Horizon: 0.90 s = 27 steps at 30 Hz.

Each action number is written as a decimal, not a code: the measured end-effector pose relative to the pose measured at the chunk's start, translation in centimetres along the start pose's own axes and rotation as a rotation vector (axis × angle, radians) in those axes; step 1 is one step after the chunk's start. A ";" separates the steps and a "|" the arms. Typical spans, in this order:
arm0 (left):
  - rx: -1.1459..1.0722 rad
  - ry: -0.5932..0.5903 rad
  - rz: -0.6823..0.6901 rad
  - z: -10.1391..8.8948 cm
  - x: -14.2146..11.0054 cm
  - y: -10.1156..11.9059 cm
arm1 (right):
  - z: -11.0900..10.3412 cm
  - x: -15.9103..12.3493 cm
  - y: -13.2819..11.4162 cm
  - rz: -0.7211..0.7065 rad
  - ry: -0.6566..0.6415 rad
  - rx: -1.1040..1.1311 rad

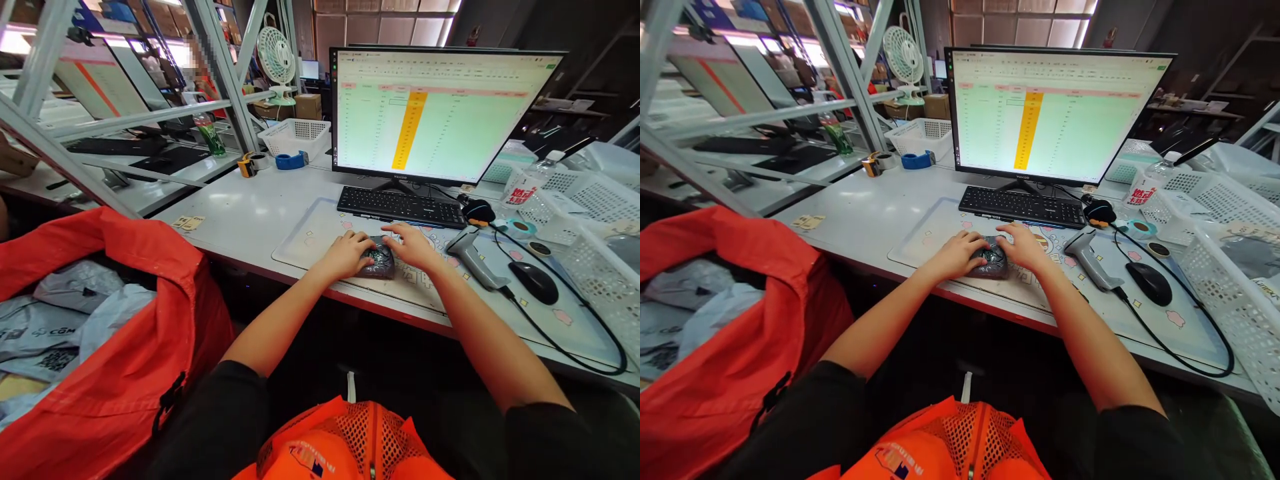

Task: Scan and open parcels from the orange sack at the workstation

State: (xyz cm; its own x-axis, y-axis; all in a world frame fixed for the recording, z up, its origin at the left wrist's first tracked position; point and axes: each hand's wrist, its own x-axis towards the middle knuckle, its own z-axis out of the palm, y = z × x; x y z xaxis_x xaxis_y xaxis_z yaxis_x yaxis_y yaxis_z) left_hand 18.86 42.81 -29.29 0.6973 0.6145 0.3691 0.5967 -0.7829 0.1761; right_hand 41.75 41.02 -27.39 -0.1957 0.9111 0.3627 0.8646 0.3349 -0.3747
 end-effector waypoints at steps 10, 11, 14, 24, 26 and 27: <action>0.220 -0.150 0.092 -0.8 1.8 0.4 | 4.7 2.0 1.0 0.011 -0.023 0.124; 0.223 -0.148 0.119 -0.7 1.8 0.3 | 4.8 2.0 1.0 0.015 -0.003 0.127; 0.221 -0.125 0.206 -0.5 1.9 0.0 | 5.3 2.2 0.8 0.028 0.053 0.133; 0.157 0.044 0.294 -0.3 -4.4 2.0 | 6.9 2.8 1.3 0.089 0.214 0.202; 0.147 0.080 0.274 0.0 -5.9 2.7 | 7.2 2.8 1.2 0.078 0.214 0.235; 0.142 0.090 0.259 0.3 -6.4 3.0 | 7.3 2.7 1.1 0.071 0.210 0.252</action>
State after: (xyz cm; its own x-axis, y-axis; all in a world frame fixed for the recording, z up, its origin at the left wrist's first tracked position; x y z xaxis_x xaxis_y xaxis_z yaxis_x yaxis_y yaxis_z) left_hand 16.24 36.57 -31.39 0.7991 0.3803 0.4656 0.4578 -0.8869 -0.0613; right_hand 38.84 45.63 -33.01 -0.0167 0.8734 0.4867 0.7257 0.3454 -0.5950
